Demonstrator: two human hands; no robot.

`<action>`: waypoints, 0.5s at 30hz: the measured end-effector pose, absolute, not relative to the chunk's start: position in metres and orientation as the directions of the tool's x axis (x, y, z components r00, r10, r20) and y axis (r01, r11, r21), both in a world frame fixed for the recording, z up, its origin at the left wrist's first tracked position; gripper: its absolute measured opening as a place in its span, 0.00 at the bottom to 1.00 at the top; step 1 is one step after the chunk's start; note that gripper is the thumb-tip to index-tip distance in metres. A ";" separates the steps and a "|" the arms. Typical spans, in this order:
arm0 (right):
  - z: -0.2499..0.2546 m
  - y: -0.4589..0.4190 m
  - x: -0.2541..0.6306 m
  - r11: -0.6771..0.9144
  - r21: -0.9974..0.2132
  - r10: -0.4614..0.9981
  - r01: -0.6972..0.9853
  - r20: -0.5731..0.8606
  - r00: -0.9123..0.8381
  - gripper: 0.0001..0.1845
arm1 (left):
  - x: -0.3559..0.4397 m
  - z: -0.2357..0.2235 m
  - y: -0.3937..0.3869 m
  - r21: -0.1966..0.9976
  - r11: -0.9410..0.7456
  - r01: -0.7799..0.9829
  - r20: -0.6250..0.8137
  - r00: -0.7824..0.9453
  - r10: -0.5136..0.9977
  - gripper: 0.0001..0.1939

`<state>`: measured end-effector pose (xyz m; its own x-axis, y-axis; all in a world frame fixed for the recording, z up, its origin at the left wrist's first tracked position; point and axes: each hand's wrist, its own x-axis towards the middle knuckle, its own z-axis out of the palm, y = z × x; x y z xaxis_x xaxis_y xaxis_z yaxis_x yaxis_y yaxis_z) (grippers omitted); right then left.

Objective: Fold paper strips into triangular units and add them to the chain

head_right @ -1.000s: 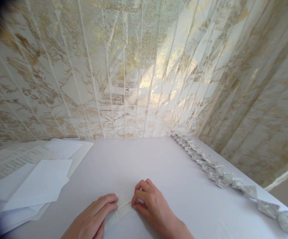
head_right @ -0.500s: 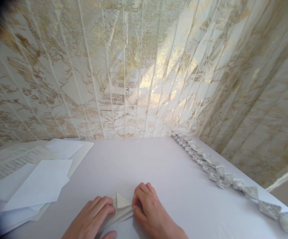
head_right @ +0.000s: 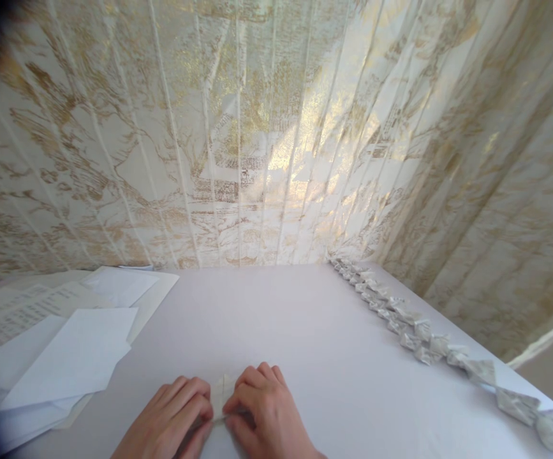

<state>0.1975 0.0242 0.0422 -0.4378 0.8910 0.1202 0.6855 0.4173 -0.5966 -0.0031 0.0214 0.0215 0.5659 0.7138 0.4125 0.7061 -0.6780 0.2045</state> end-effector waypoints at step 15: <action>0.037 0.026 0.183 0.242 -0.612 0.970 0.753 0.166 -0.178 0.09 | -0.002 0.023 0.026 0.360 -0.476 0.803 0.313 0.376 0.872 0.06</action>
